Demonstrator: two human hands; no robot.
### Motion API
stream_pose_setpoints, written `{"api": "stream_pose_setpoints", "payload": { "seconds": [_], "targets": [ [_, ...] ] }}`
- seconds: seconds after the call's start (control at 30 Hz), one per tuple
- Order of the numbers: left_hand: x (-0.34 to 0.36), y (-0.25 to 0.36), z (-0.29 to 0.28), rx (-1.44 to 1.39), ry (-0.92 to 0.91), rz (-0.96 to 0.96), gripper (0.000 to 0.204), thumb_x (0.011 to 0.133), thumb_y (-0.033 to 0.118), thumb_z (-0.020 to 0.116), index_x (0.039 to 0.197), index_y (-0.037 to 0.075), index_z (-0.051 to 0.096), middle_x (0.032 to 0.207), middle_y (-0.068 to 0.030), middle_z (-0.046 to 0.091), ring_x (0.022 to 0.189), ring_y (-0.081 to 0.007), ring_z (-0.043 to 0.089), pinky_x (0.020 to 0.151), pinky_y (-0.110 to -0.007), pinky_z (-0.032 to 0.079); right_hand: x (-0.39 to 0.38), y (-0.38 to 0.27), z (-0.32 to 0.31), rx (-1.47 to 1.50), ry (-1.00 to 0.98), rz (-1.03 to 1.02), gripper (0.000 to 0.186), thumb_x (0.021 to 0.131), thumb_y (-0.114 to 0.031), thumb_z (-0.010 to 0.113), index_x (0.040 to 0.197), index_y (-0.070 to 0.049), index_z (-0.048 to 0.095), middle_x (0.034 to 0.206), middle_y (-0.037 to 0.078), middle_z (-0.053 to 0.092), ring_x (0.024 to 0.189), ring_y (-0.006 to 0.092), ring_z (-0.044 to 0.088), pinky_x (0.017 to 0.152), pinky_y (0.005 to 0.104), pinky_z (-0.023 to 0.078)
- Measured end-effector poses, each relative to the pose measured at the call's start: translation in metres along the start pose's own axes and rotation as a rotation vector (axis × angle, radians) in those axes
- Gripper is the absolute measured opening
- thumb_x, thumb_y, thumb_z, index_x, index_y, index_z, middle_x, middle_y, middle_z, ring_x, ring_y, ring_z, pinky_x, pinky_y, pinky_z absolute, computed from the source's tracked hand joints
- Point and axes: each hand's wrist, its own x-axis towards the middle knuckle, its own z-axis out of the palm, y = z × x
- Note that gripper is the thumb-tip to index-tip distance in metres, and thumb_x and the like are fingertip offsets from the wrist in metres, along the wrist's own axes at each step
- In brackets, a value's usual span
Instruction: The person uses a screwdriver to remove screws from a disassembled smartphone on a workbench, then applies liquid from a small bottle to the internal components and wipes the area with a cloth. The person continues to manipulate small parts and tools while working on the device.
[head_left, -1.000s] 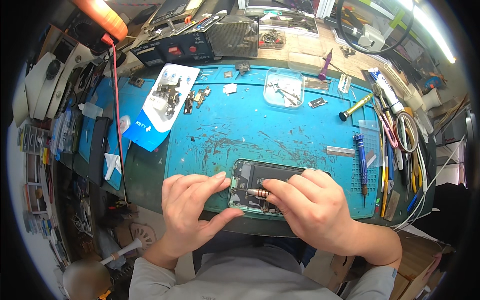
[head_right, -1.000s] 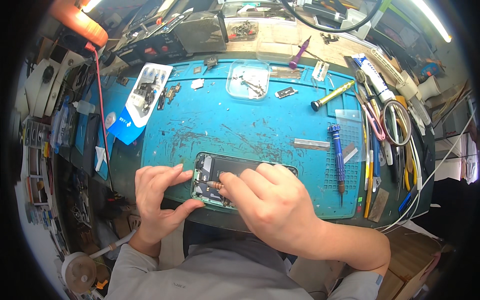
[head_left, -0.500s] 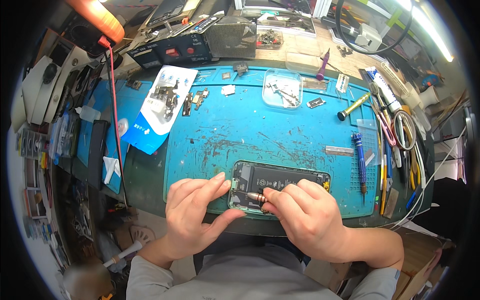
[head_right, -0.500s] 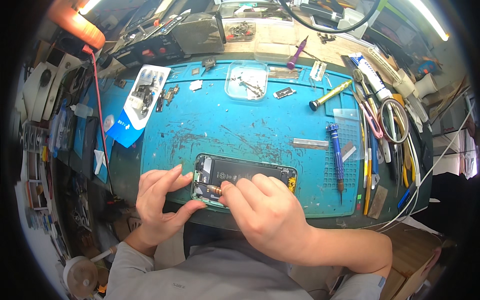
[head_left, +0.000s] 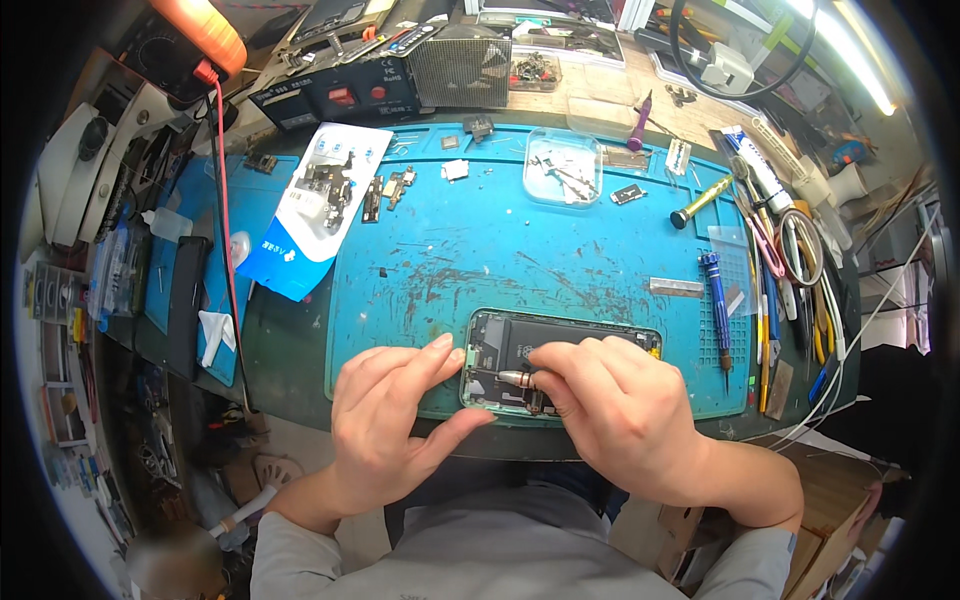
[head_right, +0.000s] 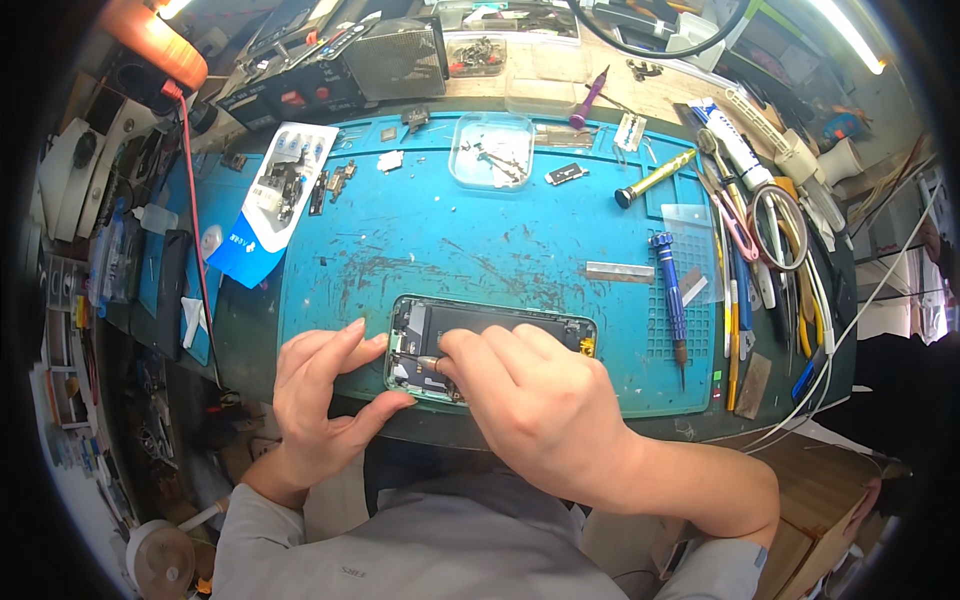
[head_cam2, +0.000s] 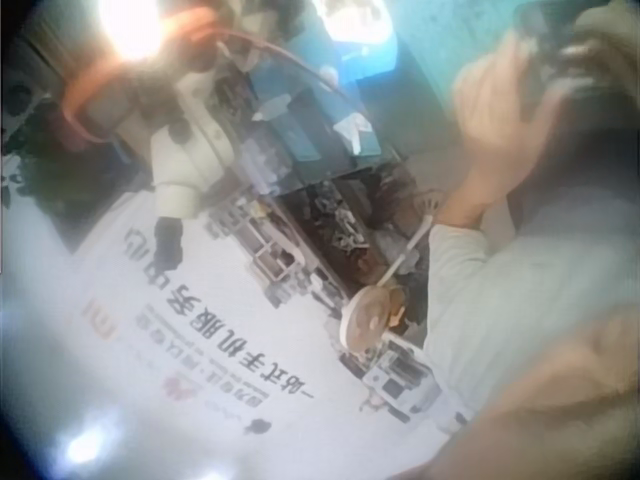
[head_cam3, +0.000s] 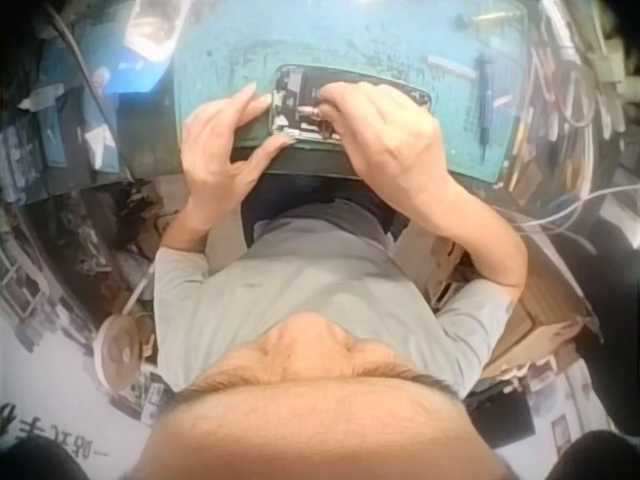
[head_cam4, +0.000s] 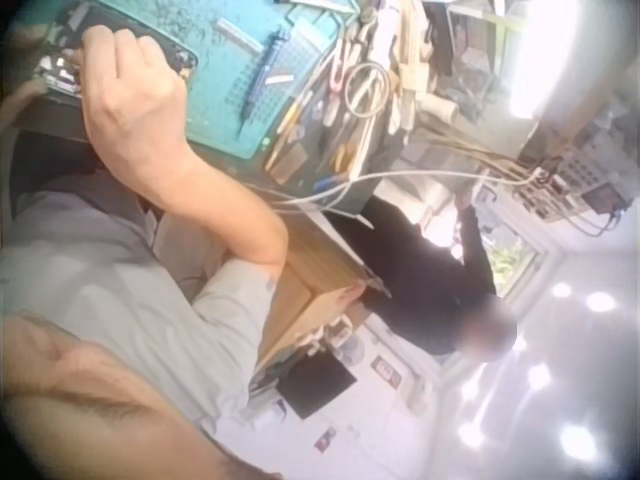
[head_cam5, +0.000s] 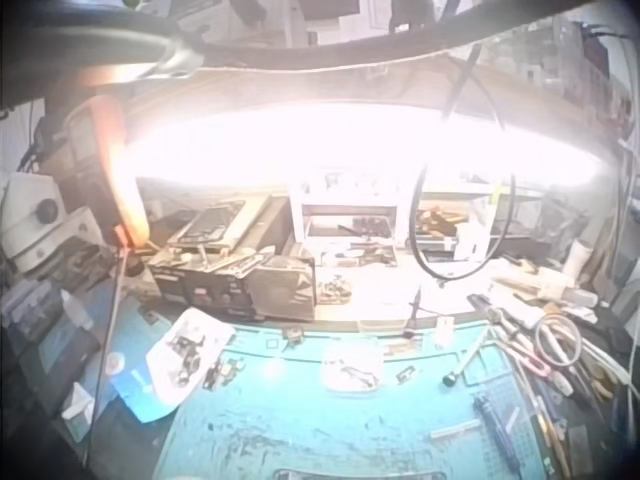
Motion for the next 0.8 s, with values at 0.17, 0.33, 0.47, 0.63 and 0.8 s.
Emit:
{"api": "stream_pose_setpoints", "payload": {
  "seconds": [0.17,0.33,0.47,0.63,0.8],
  "targets": [
    [0.000,0.000,-0.001,0.002,0.004,-0.004,0.074,0.081,0.028,0.097,0.141,-0.003,0.067,0.111,-0.0070,0.083,0.106,-0.0233,0.073,0.095,-0.039,0.053,0.008,-0.005,-0.007,0.092,0.049,0.013,0.016,0.094,-0.011,0.082,0.107,-0.006,0.074,0.085,0.009,0.067,0.073,0.0283,0.066,0.061,0.0392,0.053],
    [0.001,0.000,-0.001,0.010,0.005,0.009,0.073,0.082,0.029,0.097,0.140,-0.003,0.067,0.111,-0.0070,0.083,0.105,-0.0235,0.073,0.094,-0.039,0.053,0.001,-0.004,0.001,0.032,0.002,0.043,0.018,0.092,-0.014,0.084,0.103,-0.008,0.071,0.082,0.005,0.060,0.072,0.0253,0.065,0.058,0.0390,0.054],
    [0.000,0.000,-0.001,0.011,0.001,0.007,0.072,0.082,0.029,0.096,0.140,-0.003,0.068,0.111,-0.0069,0.083,0.105,-0.0237,0.074,0.094,-0.039,0.053,0.008,-0.005,-0.003,0.146,0.089,0.054,0.016,0.094,-0.015,0.085,0.105,-0.007,0.075,0.078,0.006,0.065,0.065,0.0274,0.066,0.057,0.0390,0.053],
    [0.000,-0.001,-0.001,0.013,0.007,0.009,0.072,0.082,0.029,0.096,0.140,-0.003,0.067,0.111,-0.0067,0.083,0.105,-0.0237,0.073,0.095,-0.040,0.053,0.006,-0.006,-0.004,0.000,0.017,0.034,0.019,0.093,-0.017,0.084,0.105,-0.009,0.072,0.080,0.005,0.060,0.072,0.0242,0.068,0.058,0.0380,0.055],
    [-0.001,-0.001,-0.001,0.015,0.008,0.007,0.073,0.082,0.029,0.096,0.140,-0.003,0.067,0.112,-0.0067,0.083,0.105,-0.0235,0.073,0.095,-0.040,0.053,0.012,-0.008,-0.008,0.004,0.012,0.032,0.021,0.092,-0.018,0.084,0.106,-0.008,0.072,0.081,0.005,0.060,0.074,0.0239,0.068,0.058,0.0380,0.055]
  ]
}}
